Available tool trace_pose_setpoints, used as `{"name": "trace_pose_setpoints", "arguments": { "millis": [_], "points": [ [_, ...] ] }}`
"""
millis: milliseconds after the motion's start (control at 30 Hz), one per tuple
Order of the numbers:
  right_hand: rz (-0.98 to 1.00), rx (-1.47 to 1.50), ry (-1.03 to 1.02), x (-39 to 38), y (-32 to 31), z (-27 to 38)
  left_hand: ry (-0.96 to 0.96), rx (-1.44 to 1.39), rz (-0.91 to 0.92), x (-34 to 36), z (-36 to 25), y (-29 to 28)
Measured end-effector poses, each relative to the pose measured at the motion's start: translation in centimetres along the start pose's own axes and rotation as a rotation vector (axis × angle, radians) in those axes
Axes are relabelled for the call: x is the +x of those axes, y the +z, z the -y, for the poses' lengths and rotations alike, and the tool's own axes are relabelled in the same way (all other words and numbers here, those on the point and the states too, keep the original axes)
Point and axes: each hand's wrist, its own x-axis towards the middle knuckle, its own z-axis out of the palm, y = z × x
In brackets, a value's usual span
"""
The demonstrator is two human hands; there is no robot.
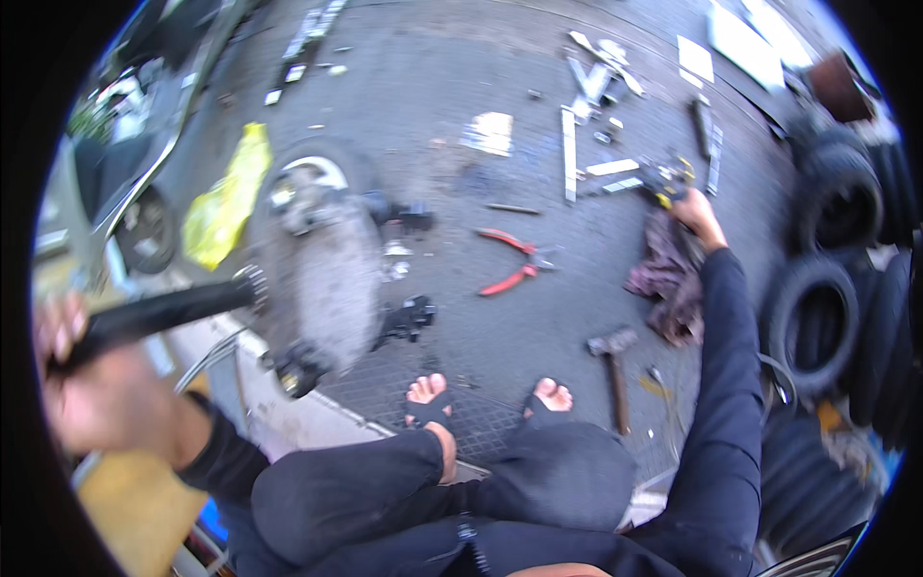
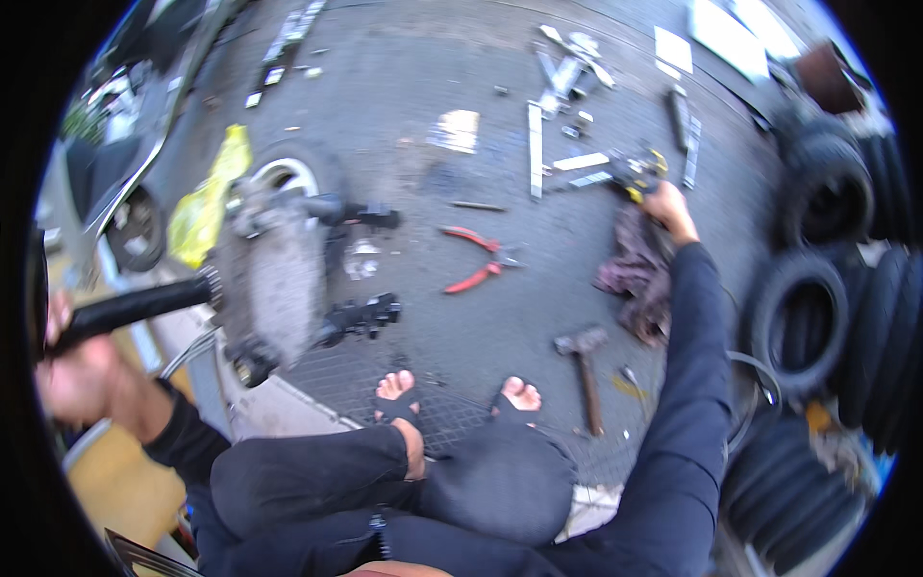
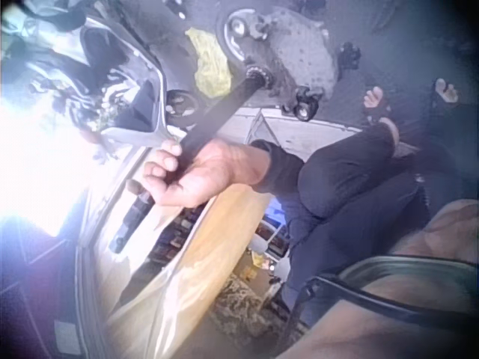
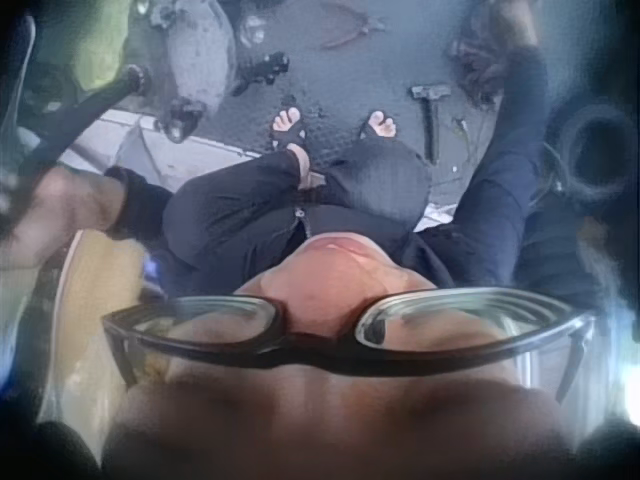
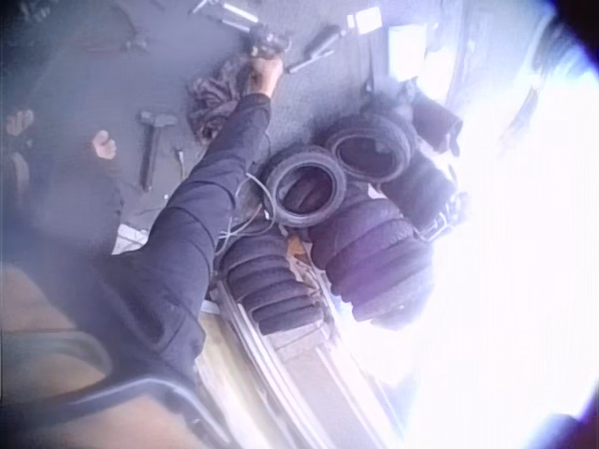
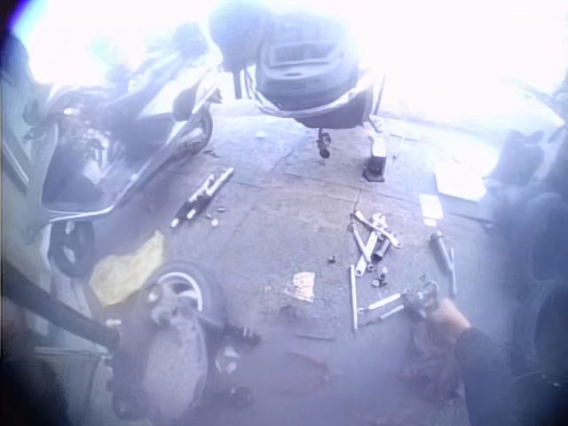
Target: The person sits on the floor and works on a scooter front fork assembly. They use a hammer and a metal rod to tap components into place, then use a power impact wrench to tighten bolts. Finally, they apply red grease to the assembly and install it onto the scooter.
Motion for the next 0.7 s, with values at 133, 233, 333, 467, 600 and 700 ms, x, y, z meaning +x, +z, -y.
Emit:
{"name": "trace_pose_setpoints", "arguments": {
  "millis": [133,233,333,467,600,700],
  "points": [
    [-0.191,0.345,-0.116,-4.0,-2.6,0.1,-0.067,-0.065,-0.052,-0.3,-0.4,1.1],
    [-0.260,0.829,-0.241,-9.5,-6.1,0.0,-0.101,-0.058,-0.034,-0.3,-0.1,1.7],
    [-0.233,1.108,-0.220,-15.5,-10.2,1.5,-0.172,-0.157,0.051,0.0,0.0,1.8],
    [-0.186,1.276,-0.524,-25.3,-12.8,5.8,-0.245,-0.201,0.173,0.9,-0.2,1.5],
    [-0.035,1.101,-0.720,-35.7,-10.3,11.2,-0.296,-0.245,0.167,1.2,-0.1,1.6],
    [-0.072,0.645,-0.751,-40.5,-5.8,15.7,-0.306,-0.193,0.105,1.0,0.1,1.9]
  ]
}}
